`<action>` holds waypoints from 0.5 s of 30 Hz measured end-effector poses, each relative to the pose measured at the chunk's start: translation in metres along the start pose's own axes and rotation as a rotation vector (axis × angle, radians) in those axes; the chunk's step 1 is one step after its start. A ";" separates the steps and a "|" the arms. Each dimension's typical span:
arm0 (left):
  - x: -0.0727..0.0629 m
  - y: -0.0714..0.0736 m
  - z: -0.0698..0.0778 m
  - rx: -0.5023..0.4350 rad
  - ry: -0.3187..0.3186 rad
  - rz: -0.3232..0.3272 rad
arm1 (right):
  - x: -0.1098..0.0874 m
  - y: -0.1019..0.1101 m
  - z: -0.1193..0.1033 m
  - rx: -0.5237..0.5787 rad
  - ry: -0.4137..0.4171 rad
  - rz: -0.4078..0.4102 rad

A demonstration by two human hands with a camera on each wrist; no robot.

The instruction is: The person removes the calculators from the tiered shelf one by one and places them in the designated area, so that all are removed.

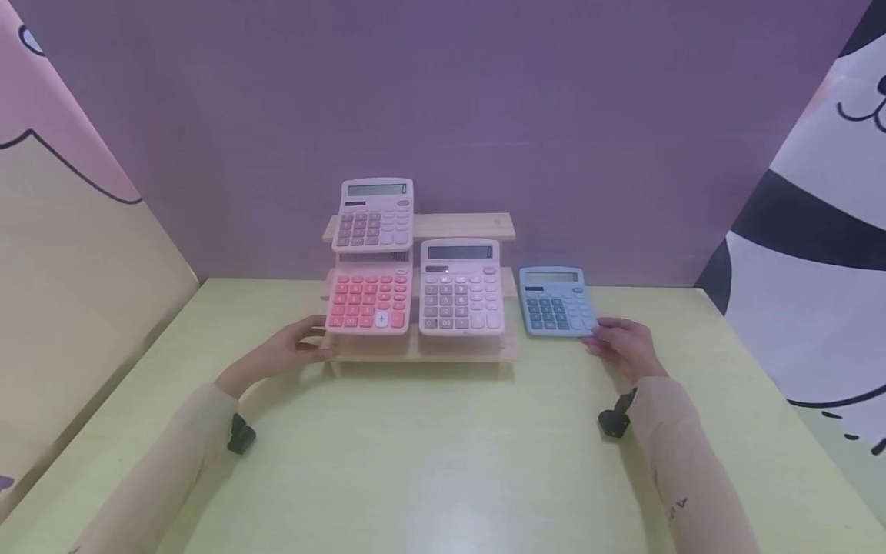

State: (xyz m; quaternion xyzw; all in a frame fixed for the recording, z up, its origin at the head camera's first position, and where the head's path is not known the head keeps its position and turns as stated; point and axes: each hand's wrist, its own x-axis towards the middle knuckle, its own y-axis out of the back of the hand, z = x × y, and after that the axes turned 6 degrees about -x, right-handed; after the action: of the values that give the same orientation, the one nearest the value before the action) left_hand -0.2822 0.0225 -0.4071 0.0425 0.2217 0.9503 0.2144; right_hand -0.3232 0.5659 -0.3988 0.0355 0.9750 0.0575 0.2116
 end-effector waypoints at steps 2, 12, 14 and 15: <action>0.001 0.000 -0.001 0.001 -0.001 -0.001 | -0.001 0.000 0.000 -0.015 -0.003 0.013; 0.002 0.001 -0.002 0.004 0.008 0.003 | -0.001 -0.004 -0.003 -0.101 -0.005 0.059; 0.001 0.001 -0.002 0.005 0.011 0.002 | 0.000 -0.004 -0.002 -0.092 -0.006 0.062; 0.001 0.001 -0.003 0.005 0.011 0.002 | 0.000 -0.004 -0.002 -0.089 -0.004 0.062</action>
State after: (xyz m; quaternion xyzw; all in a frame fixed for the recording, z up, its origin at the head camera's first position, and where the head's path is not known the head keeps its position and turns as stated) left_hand -0.2841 0.0210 -0.4090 0.0380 0.2250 0.9503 0.2119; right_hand -0.3242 0.5612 -0.3976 0.0562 0.9695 0.1074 0.2130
